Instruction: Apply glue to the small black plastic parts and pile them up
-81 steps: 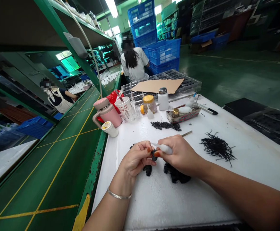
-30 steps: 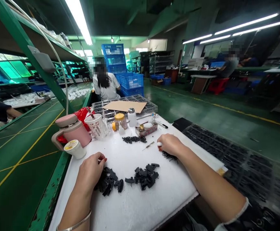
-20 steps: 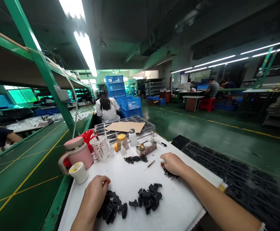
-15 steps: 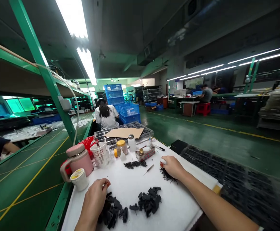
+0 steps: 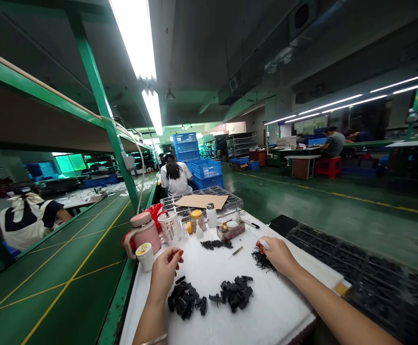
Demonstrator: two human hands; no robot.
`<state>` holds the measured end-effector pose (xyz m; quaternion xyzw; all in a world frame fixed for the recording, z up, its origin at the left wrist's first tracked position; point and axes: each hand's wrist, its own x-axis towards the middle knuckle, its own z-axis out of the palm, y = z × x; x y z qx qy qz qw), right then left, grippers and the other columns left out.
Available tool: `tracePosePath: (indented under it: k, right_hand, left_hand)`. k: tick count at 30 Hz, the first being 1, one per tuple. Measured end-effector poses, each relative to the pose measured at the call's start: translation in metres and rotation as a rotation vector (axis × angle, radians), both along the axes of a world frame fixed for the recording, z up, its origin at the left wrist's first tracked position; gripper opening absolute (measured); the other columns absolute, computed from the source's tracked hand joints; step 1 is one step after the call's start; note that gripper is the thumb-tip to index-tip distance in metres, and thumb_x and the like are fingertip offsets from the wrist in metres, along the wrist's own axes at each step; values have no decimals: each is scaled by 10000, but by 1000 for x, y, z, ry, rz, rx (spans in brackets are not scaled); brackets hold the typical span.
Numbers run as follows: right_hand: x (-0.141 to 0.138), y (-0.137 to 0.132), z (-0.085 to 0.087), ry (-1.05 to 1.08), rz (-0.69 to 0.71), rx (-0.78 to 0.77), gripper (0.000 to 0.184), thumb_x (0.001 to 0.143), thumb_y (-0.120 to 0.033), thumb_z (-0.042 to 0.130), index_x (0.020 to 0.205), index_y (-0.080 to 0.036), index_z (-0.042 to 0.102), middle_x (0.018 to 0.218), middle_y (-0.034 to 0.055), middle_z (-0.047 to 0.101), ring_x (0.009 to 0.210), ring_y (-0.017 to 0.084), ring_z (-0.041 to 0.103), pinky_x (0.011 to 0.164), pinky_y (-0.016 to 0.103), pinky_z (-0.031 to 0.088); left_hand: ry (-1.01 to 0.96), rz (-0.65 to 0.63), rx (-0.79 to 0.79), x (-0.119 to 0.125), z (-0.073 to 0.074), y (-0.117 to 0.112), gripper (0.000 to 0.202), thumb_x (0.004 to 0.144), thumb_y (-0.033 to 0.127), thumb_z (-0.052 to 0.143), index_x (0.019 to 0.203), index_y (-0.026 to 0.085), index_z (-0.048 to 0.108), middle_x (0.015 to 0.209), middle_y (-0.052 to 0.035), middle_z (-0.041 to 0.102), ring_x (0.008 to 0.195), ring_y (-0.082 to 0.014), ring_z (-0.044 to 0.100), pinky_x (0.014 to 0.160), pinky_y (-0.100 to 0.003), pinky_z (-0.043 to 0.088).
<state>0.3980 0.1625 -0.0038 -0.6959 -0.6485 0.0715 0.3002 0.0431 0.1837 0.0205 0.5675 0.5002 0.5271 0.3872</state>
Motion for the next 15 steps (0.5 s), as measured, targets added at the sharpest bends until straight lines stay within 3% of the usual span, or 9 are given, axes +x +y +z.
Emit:
tracePosePath:
  k: [2, 7, 11, 15]
  right_hand:
    - [0, 1, 0, -5, -8, -3, 227, 770, -139, 459, 813, -187, 676, 786, 33, 697, 751, 173, 614, 629, 227, 364]
    - [-6, 1, 3, -43, -31, -16, 178, 777, -188, 493, 747, -179, 669, 733, 49, 673, 739, 182, 590, 616, 233, 322]
    - [-14, 0, 9, -87, -31, -25, 198, 795, -213, 490, 730, -191, 676, 738, 44, 669, 747, 182, 584, 611, 234, 298]
    - [-21, 1, 15, -144, -40, -32, 179, 782, -188, 518, 704, -189, 679, 726, 47, 669, 739, 182, 581, 607, 234, 284]
  left_hand:
    - [-81, -25, -13, -1, 1, 1, 417, 625, 478, 736, 818, 113, 678, 644, -37, 648, 504, -107, 506, 417, -201, 379]
    - [-228, -79, -61, 0, 6, -4, 484, 624, 484, 759, 928, 110, 712, 831, -96, 706, 668, -135, 635, 636, -250, 529]
    - [-318, -115, -77, 6, 9, -12, 452, 620, 480, 773, 884, 117, 716, 866, -108, 712, 664, -141, 657, 556, -213, 503]
    - [-379, -148, -62, 13, 10, -16, 418, 615, 465, 785, 820, 107, 719, 791, -98, 714, 517, -73, 558, 427, -158, 394]
